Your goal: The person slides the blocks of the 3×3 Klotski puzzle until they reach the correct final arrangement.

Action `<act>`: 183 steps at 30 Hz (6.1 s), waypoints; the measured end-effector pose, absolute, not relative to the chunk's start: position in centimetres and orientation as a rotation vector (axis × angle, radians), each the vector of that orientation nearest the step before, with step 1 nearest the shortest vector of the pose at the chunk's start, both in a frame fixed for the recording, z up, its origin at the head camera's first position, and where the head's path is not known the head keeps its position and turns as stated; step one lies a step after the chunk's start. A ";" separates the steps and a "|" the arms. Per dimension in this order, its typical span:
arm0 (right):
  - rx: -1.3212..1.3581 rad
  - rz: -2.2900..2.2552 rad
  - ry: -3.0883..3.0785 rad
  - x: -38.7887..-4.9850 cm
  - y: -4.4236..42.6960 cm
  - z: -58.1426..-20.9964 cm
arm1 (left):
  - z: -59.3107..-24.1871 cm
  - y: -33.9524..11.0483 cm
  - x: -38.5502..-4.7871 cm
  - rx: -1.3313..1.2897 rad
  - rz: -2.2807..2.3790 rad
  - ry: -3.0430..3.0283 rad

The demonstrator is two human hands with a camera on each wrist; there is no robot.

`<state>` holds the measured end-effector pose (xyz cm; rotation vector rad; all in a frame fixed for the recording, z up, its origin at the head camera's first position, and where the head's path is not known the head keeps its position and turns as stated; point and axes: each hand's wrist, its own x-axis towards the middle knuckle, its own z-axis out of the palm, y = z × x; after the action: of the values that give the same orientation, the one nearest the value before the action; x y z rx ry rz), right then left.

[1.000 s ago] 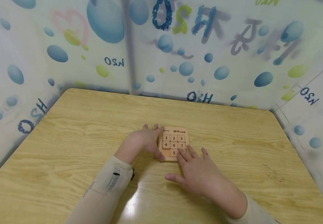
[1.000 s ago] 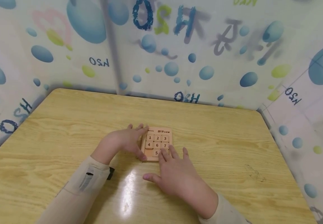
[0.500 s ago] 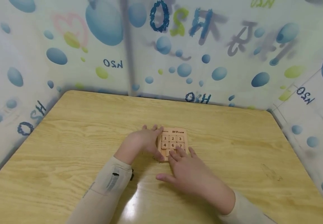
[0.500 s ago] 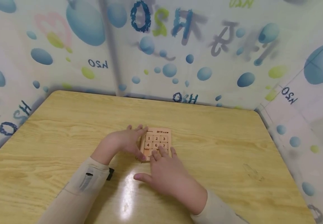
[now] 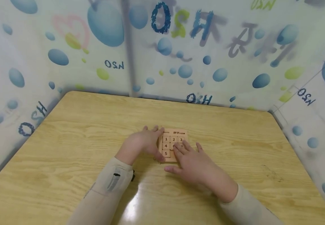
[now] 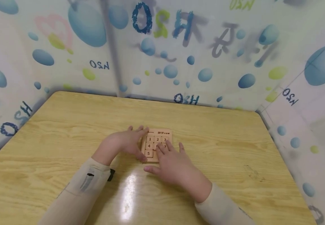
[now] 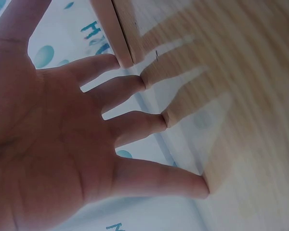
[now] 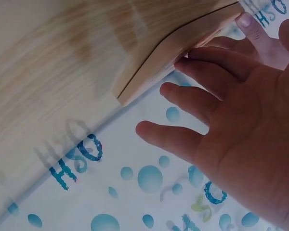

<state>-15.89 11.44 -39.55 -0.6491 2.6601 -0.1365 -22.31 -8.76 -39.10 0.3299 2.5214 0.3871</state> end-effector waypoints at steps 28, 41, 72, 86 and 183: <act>-0.628 -0.116 2.698 -15.4 11.3 -39.2 | -38.9 -8.5 -22.2 0.334 0.376 2.517; -0.587 -0.104 2.647 -15.4 12.4 -38.7 | -38.8 -8.7 -22.2 0.328 0.385 2.514; -0.702 -0.084 2.634 -16.5 11.7 -39.5 | -39.2 -8.5 -22.6 0.318 0.354 2.508; -0.668 -0.134 2.588 -16.1 12.0 -37.8 | -38.9 -8.4 -22.6 0.315 0.360 2.513; -0.879 -0.098 2.721 -16.6 10.7 -39.5 | -38.9 -8.3 -22.5 0.342 0.316 2.527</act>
<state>-16.64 10.74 -39.54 -0.8793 2.7214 -0.0977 -22.47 -8.32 -38.86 0.3423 2.5271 0.3163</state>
